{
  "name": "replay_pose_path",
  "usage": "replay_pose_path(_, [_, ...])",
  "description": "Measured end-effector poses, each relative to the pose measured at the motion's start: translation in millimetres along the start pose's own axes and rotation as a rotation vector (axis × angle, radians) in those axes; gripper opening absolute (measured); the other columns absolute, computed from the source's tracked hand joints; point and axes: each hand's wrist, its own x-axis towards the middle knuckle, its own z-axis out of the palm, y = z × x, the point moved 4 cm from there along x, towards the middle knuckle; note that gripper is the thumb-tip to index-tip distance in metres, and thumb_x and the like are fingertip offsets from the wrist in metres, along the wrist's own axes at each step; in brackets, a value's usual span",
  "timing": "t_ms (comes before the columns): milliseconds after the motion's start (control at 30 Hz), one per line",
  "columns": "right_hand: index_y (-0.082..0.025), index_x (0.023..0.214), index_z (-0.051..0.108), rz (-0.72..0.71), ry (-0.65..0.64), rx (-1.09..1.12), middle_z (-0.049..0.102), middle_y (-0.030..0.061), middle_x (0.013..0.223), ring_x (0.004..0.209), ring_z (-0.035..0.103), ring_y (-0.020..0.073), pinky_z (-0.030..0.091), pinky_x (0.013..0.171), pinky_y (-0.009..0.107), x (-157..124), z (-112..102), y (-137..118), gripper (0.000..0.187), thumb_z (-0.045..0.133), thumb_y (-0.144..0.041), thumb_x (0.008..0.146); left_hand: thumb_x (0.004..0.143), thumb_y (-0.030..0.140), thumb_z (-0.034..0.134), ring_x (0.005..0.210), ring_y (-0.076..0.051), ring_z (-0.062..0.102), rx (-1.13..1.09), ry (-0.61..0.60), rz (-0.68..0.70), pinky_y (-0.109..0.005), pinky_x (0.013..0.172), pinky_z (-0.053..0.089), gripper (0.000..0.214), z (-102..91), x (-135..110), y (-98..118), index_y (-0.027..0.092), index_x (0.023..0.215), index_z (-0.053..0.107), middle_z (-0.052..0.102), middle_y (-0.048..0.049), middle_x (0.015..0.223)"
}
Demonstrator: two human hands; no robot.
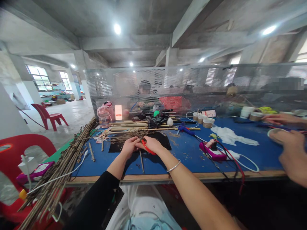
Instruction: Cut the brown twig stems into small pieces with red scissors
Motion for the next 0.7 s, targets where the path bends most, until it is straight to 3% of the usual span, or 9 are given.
replay_pose_path(267, [-0.018,0.1,0.054,-0.037,0.083,-0.048,0.061,0.0101,0.093,0.084,0.059,0.0221,0.038,0.065,0.025,2,-1,-9,0.058,0.06,-0.063,0.064,0.051,0.042,0.076,0.038,-0.002,0.035,-0.005,0.018,0.052,-0.018,0.038,0.029,0.049,-4.3,3,-1,0.01,0.086,0.065,0.052,0.0023,0.052])
replay_pose_path(500, [-0.021,0.094,0.058,-0.069,0.116,0.119,0.065,0.0054,0.081,0.071,0.06,0.0181,0.038,0.058,0.023,0,3,-10,0.042,0.059,-0.055,0.07,0.049,0.041,0.077,0.038,-0.003,0.037,-0.021,0.084,0.043,-0.018,0.039,0.029,0.052,-6.7,5,-1,0.01,0.09,0.065,0.054,0.0017,0.054])
replay_pose_path(700, [-0.022,0.098,0.059,-0.072,0.234,0.19,0.066,0.0048,0.079,0.068,0.06,0.0172,0.039,0.058,0.022,13,2,-10,0.042,0.061,-0.052,0.069,0.059,0.044,0.07,0.045,-0.006,0.047,-0.074,0.092,-0.051,-0.018,0.045,0.036,0.042,-3.7,0,2,0.013,0.087,0.066,0.058,-0.001,0.059])
